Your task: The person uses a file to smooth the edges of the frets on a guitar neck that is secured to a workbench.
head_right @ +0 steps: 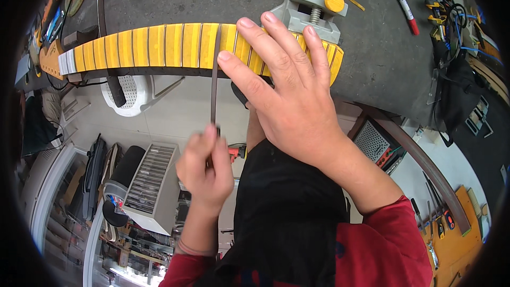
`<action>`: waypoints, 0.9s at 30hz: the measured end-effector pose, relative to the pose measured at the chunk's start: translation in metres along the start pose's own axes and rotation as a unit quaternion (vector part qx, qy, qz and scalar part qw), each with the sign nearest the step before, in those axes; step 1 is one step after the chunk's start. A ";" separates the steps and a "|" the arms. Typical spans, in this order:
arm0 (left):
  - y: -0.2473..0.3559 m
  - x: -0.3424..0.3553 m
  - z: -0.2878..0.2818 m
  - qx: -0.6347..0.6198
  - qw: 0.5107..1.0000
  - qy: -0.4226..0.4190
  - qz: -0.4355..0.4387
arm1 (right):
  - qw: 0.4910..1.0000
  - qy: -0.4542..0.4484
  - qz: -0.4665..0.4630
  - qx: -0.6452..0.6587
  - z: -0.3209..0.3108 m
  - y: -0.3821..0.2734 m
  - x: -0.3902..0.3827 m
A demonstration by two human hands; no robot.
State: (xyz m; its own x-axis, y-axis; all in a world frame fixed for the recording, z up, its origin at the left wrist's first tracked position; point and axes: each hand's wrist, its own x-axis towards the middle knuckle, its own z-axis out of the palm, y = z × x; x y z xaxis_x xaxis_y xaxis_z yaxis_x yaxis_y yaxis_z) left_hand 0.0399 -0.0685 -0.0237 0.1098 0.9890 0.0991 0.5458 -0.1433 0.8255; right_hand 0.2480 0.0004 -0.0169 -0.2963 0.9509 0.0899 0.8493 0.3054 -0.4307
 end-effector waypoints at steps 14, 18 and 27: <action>0.002 -0.002 -0.007 -0.036 0.999 0.004 0.012 | 1.000 -0.006 -0.014 0.026 -0.005 0.001 -0.001; -0.006 0.025 0.015 -0.102 0.994 0.036 0.020 | 1.000 -0.006 -0.017 0.025 -0.004 0.001 0.000; 0.003 -0.001 -0.010 -0.080 0.997 -0.014 -0.012 | 1.000 -0.006 -0.022 0.017 -0.003 0.003 -0.002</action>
State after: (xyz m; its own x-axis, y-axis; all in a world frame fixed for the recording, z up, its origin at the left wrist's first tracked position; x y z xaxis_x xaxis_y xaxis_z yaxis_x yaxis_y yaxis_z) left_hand 0.0327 -0.0691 -0.0158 0.1215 0.9905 0.0645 0.4091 -0.1092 0.9059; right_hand 0.2523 -0.0002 -0.0153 -0.3386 0.9356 0.0998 0.8199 0.3454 -0.4565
